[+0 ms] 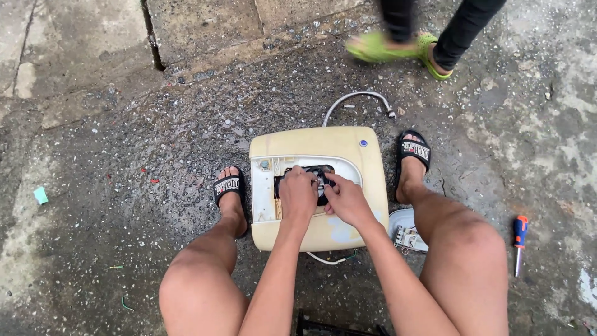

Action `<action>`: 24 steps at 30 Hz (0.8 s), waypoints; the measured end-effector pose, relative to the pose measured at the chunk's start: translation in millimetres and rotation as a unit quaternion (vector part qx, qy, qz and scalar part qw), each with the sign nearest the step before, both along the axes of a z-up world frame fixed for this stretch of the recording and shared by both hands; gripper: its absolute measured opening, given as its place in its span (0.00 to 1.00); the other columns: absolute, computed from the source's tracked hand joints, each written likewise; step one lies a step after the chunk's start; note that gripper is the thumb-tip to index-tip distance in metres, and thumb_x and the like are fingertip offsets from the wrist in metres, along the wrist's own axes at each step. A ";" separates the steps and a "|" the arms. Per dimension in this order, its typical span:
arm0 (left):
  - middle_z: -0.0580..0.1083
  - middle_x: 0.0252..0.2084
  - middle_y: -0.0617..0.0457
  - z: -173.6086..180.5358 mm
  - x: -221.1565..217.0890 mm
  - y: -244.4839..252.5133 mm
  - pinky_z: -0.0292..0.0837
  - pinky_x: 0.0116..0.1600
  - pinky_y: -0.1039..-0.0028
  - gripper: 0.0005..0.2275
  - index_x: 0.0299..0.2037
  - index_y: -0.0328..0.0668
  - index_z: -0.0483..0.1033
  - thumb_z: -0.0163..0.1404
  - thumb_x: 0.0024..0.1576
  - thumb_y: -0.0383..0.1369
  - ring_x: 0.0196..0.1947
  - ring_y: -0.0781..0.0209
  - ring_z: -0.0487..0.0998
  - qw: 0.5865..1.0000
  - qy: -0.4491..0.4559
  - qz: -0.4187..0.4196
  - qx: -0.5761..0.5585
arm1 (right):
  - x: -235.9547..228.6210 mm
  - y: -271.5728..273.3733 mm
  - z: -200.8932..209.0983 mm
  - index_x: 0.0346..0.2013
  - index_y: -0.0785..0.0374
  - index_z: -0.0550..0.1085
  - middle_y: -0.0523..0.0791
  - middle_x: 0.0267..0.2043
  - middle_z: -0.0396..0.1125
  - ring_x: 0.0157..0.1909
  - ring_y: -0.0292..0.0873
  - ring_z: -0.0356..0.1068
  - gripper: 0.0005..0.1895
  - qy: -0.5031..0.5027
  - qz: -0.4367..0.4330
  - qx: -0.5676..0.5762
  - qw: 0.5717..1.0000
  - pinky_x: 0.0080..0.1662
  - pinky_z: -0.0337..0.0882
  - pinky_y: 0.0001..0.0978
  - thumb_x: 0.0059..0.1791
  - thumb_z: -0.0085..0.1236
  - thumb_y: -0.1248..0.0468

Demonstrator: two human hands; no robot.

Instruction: Disassembling a water heater to remove the internal heating element and tank assembly.

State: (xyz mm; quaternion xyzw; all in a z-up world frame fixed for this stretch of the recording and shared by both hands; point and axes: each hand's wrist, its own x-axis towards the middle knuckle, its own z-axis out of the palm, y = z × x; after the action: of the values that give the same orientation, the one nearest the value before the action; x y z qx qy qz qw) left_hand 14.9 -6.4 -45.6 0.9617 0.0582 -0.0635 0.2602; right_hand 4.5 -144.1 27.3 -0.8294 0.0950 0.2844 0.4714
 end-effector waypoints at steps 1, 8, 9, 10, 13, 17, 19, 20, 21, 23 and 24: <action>0.71 0.35 0.55 1.1 -0.3 -0.8 0.74 0.45 0.62 0.03 0.36 0.51 0.86 0.59 0.55 0.31 0.40 0.50 0.77 1.000 0.002 -0.001 0.000 | 1.0 0.3 0.4 0.66 0.62 0.69 0.47 0.24 0.76 0.27 0.40 0.78 0.25 0.002 -0.001 0.000 1.000 0.40 0.79 0.34 0.54 0.47 0.61; 0.69 0.37 0.52 1.9 2.7 0.0 0.77 0.45 0.59 0.04 0.35 0.49 0.86 0.59 0.54 0.27 0.41 0.47 0.77 0.999 0.049 0.012 -0.009 | 3.7 -0.4 -9.1 0.65 0.66 0.69 0.47 0.24 0.76 0.26 0.40 0.78 0.25 0.020 0.024 -0.028 0.999 0.41 0.79 0.35 0.53 0.48 0.61; 0.69 0.38 0.52 3.4 3.5 0.6 0.77 0.45 0.58 0.04 0.35 0.48 0.86 0.59 0.54 0.26 0.42 0.46 0.77 0.999 0.051 0.003 -0.003 | 3.4 -0.8 -11.3 0.65 0.66 0.69 0.47 0.23 0.76 0.25 0.39 0.78 0.25 0.019 0.029 -0.039 0.999 0.41 0.79 0.35 0.53 0.47 0.60; 0.69 0.38 0.52 -0.7 4.7 0.3 0.77 0.45 0.58 0.04 0.35 0.48 0.86 0.59 0.54 0.26 0.42 0.46 0.77 0.999 0.053 0.002 -0.003 | 3.0 0.6 -11.9 0.65 0.66 0.69 0.47 0.23 0.76 0.25 0.39 0.78 0.25 0.021 0.028 -0.038 0.999 0.41 0.79 0.35 0.53 0.47 0.60; 0.68 0.38 0.51 -14.9 6.7 0.0 0.74 0.47 0.58 0.02 0.33 0.46 0.86 0.60 0.53 0.29 0.43 0.45 0.75 0.997 0.028 -0.039 0.059 | 0.9 6.5 2.1 0.66 0.66 0.68 0.47 0.23 0.76 0.26 0.41 0.79 0.27 0.001 0.033 -0.055 0.998 0.44 0.79 0.37 0.53 0.48 0.61; 0.65 0.40 0.55 -30.8 4.0 -1.6 0.69 0.45 0.65 0.03 0.34 0.47 0.85 0.57 0.55 0.29 0.44 0.51 0.72 0.995 0.017 -0.036 0.095 | -1.6 12.8 24.8 0.68 0.65 0.65 0.49 0.23 0.75 0.29 0.45 0.78 0.27 -0.032 0.038 -0.069 0.996 0.45 0.78 0.39 0.54 0.45 0.63; 0.64 0.40 0.56 -31.2 -0.1 -6.2 0.67 0.44 0.64 0.04 0.32 0.48 0.83 0.55 0.56 0.29 0.44 0.53 0.70 0.995 0.021 -0.026 0.093 | -3.8 11.8 23.1 0.67 0.64 0.67 0.48 0.23 0.74 0.28 0.44 0.78 0.25 -0.023 0.049 -0.085 0.995 0.42 0.79 0.36 0.54 0.44 0.62; 0.63 0.41 0.56 -28.8 -0.8 -5.2 0.66 0.44 0.64 0.04 0.32 0.49 0.83 0.55 0.55 0.29 0.45 0.52 0.69 0.994 0.020 -0.024 0.107 | -4.0 14.3 25.3 0.67 0.64 0.66 0.48 0.22 0.74 0.28 0.44 0.78 0.25 -0.018 0.050 -0.082 0.995 0.42 0.79 0.37 0.54 0.43 0.62; 0.62 0.42 0.56 -26.1 -1.6 -4.0 0.65 0.44 0.64 0.04 0.32 0.51 0.83 0.55 0.55 0.29 0.46 0.51 0.68 0.992 0.019 -0.022 0.121 | -4.2 17.1 27.9 0.67 0.64 0.66 0.49 0.22 0.74 0.27 0.45 0.78 0.25 -0.012 0.050 -0.079 0.996 0.41 0.80 0.37 0.54 0.43 0.62; 0.62 0.42 0.56 -24.5 -1.6 -4.1 0.64 0.43 0.64 0.04 0.31 0.51 0.83 0.55 0.56 0.30 0.46 0.52 0.68 0.992 0.020 -0.021 0.125 | -4.0 14.0 9.3 0.65 0.65 0.67 0.48 0.21 0.74 0.26 0.44 0.77 0.25 -0.002 0.042 -0.076 0.996 0.39 0.80 0.35 0.54 0.44 0.61; 0.62 0.42 0.57 -23.7 -3.1 -5.3 0.63 0.43 0.65 0.05 0.30 0.51 0.82 0.54 0.56 0.30 0.46 0.52 0.67 0.991 0.023 -0.020 0.129 | -5.2 11.6 0.3 0.64 0.65 0.69 0.48 0.21 0.74 0.25 0.42 0.77 0.24 0.009 0.034 -0.074 0.997 0.36 0.80 0.34 0.54 0.44 0.61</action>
State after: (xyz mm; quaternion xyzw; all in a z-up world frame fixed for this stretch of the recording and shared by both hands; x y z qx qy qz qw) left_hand 11.9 -11.7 -69.3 0.9865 0.0522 -0.0824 0.1313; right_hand -0.7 -132.5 27.6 -0.8622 0.0920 0.3002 0.3976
